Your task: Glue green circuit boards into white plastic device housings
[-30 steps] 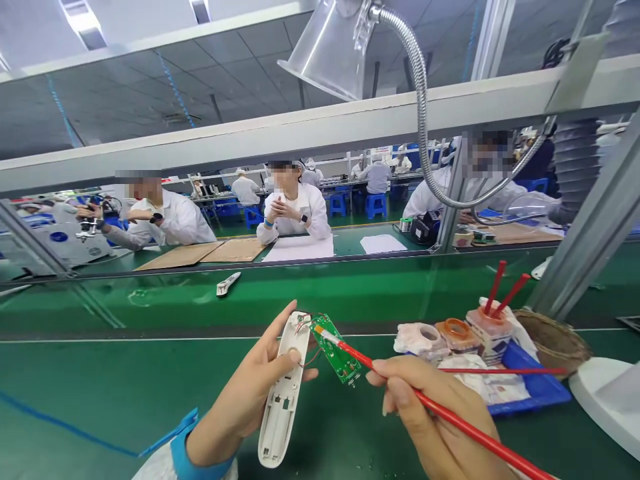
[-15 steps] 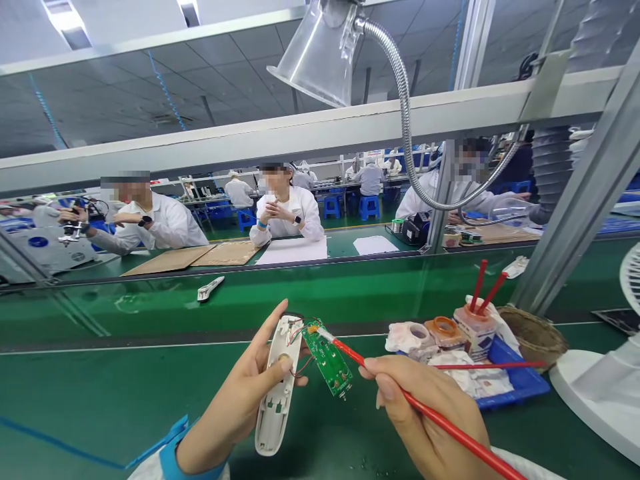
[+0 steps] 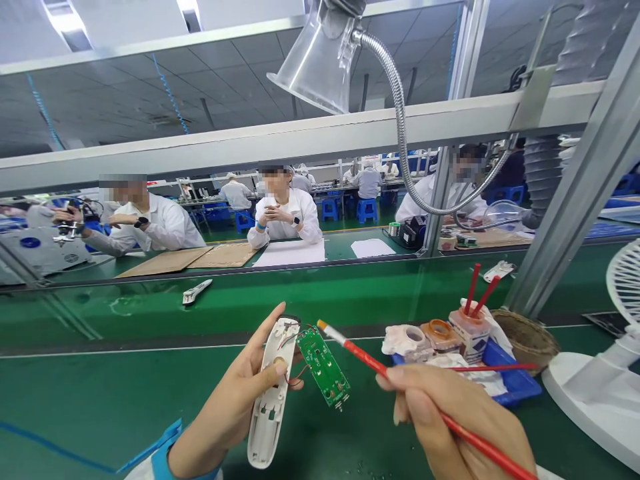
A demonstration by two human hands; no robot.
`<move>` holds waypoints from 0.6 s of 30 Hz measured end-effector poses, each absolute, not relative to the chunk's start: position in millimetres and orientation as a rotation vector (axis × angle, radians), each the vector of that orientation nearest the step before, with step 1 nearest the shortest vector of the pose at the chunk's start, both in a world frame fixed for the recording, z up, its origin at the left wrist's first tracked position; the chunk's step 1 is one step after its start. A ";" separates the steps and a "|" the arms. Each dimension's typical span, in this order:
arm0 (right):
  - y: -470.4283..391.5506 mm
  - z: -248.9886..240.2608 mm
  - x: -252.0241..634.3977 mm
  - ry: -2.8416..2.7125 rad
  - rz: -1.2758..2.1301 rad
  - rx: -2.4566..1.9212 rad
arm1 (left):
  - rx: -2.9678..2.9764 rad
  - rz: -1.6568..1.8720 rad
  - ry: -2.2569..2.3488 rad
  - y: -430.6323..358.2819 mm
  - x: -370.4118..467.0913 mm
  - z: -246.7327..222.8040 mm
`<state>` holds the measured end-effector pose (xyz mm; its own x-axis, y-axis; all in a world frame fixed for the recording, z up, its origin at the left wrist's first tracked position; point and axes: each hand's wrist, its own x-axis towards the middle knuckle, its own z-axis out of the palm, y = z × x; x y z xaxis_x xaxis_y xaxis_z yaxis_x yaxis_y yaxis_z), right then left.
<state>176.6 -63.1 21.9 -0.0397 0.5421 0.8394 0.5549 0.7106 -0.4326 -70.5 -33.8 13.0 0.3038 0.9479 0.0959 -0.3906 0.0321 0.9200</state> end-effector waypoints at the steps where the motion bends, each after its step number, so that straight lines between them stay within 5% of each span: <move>1: -64.9 23.3 176.6 -1.737 -0.048 -0.873 | 1.068 1.157 0.673 -34.1 -70.3 13.1; 10: -35.5 20.4 184.7 -1.766 -0.209 -0.965 | 1.041 1.215 0.684 -27.7 -67.9 10.0; 18: -31.1 -15.5 195.5 -1.669 0.197 -1.025 | 0.776 1.344 1.086 47.9 -95.3 -19.4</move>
<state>195.5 -31.1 -15.5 -0.0113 0.7049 0.7092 0.5203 0.6098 -0.5979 -95.3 47.9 -19.4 -0.0961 0.9823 -0.1606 -0.3633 0.1156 0.9245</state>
